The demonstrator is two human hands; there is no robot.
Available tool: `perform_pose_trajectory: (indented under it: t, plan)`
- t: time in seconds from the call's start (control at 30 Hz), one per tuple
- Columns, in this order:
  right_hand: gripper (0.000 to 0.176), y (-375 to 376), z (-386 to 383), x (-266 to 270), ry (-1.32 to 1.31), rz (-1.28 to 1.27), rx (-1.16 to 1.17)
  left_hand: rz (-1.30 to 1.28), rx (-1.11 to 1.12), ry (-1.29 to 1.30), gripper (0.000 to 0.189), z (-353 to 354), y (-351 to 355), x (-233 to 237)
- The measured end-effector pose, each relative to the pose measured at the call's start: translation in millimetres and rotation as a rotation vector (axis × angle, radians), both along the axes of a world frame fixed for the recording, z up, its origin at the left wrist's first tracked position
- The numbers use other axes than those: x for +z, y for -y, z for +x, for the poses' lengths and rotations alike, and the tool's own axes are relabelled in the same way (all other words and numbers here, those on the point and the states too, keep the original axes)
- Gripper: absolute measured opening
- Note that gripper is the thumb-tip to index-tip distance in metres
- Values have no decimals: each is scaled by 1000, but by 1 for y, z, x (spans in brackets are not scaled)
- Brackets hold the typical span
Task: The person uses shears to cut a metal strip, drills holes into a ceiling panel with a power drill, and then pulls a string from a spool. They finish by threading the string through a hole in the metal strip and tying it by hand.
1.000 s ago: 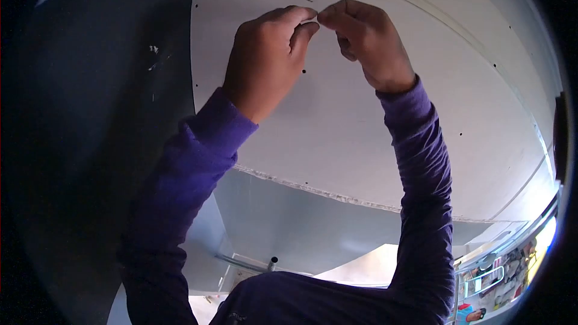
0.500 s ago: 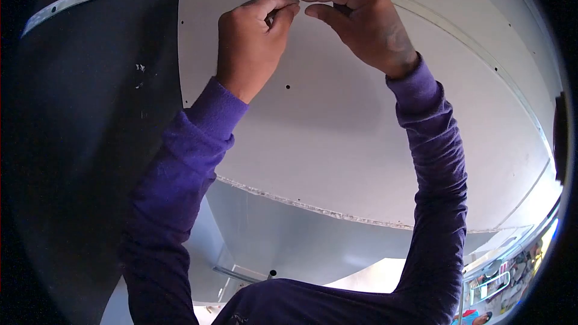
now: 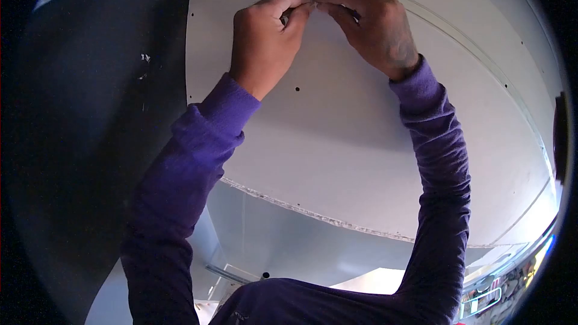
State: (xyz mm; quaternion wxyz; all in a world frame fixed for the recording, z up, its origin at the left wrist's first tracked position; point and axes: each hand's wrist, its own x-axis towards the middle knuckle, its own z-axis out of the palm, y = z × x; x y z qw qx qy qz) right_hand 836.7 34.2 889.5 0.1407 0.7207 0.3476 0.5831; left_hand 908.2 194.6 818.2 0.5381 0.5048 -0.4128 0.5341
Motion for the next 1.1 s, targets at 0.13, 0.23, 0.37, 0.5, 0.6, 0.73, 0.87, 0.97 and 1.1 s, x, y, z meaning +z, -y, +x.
perform_pose_trajectory:
  t: [0.13,0.23,0.37,0.5,0.6,0.73,0.87,0.97,1.1]
  plan:
    - [10,1,2,1,120,-108,-60,-18,-79,-12,12,6,3,0]
    - [10,1,7,7,116,-141,-5,-64,-159,-21,12,10,8,0]
    - [11,0,12,13,147,-188,-42,-71,-182,-107,15,19,12,3]
    - [11,-6,16,13,249,-186,-125,-157,-240,-199,17,31,20,9]
    - [21,-13,9,10,309,-46,-153,-232,-355,-289,17,36,28,13]
    - [23,-8,-11,17,266,137,-114,-261,-486,-391,14,31,31,22]
    - [24,7,-21,13,334,112,-139,-302,-586,-399,12,39,40,26]
    - [23,17,-23,14,384,33,-95,-308,-603,-402,12,39,44,28]
    - [23,17,-37,6,360,92,-133,-375,-652,-402,13,27,48,31]
